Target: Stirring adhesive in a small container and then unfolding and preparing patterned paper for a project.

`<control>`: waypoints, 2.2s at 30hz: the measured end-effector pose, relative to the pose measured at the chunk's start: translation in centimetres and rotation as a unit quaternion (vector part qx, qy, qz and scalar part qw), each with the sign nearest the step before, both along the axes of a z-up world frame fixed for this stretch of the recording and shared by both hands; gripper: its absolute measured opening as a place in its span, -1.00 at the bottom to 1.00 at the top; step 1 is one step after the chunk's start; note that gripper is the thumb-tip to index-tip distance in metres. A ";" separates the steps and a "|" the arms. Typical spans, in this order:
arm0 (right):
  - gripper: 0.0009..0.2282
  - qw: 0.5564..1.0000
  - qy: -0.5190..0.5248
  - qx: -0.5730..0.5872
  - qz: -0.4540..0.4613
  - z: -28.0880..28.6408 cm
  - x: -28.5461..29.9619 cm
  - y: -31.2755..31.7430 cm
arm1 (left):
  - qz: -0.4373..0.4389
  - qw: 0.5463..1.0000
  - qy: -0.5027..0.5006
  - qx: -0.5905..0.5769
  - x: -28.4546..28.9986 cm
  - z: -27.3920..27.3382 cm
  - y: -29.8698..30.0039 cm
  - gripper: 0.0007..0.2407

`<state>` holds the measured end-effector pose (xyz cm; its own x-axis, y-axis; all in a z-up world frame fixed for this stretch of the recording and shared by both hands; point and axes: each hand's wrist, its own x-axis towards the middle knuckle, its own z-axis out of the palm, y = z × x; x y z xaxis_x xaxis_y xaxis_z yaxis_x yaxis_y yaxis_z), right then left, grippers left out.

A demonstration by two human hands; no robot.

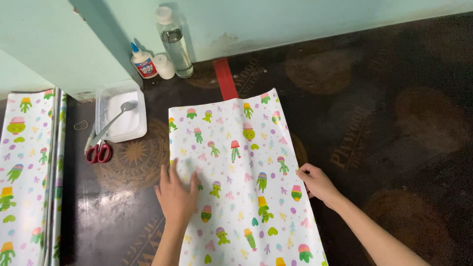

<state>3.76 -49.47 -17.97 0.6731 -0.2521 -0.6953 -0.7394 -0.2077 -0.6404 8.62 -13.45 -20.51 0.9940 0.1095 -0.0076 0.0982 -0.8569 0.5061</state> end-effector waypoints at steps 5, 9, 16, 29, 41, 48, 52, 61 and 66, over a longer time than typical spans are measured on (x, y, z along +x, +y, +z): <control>-0.76 0.999 -0.035 -0.018 -0.024 -1.2 -0.4 0.1 | 0.163 0.969 0.094 -0.161 1.4 2.2 0.7 -0.29; -0.76 0.998 -0.043 -0.015 -0.032 -1.5 -0.5 0.0 | 0.176 0.959 0.138 -0.173 2.8 0.8 2.9 -0.26; -0.65 0.999 -0.034 -0.018 -0.031 0.2 -0.5 0.6 | 0.192 0.953 0.124 -0.199 2.6 1.1 3.0 -0.44; -0.58 0.998 0.013 0.009 -0.067 1.7 0.1 0.6 | -0.373 0.923 0.092 0.019 -3.0 3.6 -17.2 -0.51; -0.58 0.996 0.043 0.065 -0.040 1.8 1.0 -1.0 | -0.367 0.921 0.129 0.037 -3.0 2.2 -18.5 -0.55; -0.64 0.998 0.047 0.029 -0.026 3.4 1.3 -0.3 | -0.363 0.920 0.139 0.039 -2.9 2.7 -18.5 -0.55; -0.68 0.999 0.027 -0.039 -0.015 2.6 1.2 -0.4 | -0.369 0.918 0.133 0.053 -3.0 2.7 -18.3 -0.54; -0.66 0.823 -0.349 -0.375 0.244 -2.1 0.8 2.0 | -0.372 0.918 0.124 0.056 -3.0 1.0 -18.6 -0.52; -0.61 0.806 -0.326 -0.327 0.371 -3.4 4.2 3.9 | -0.370 0.918 0.128 0.058 -3.0 0.7 -18.5 -0.47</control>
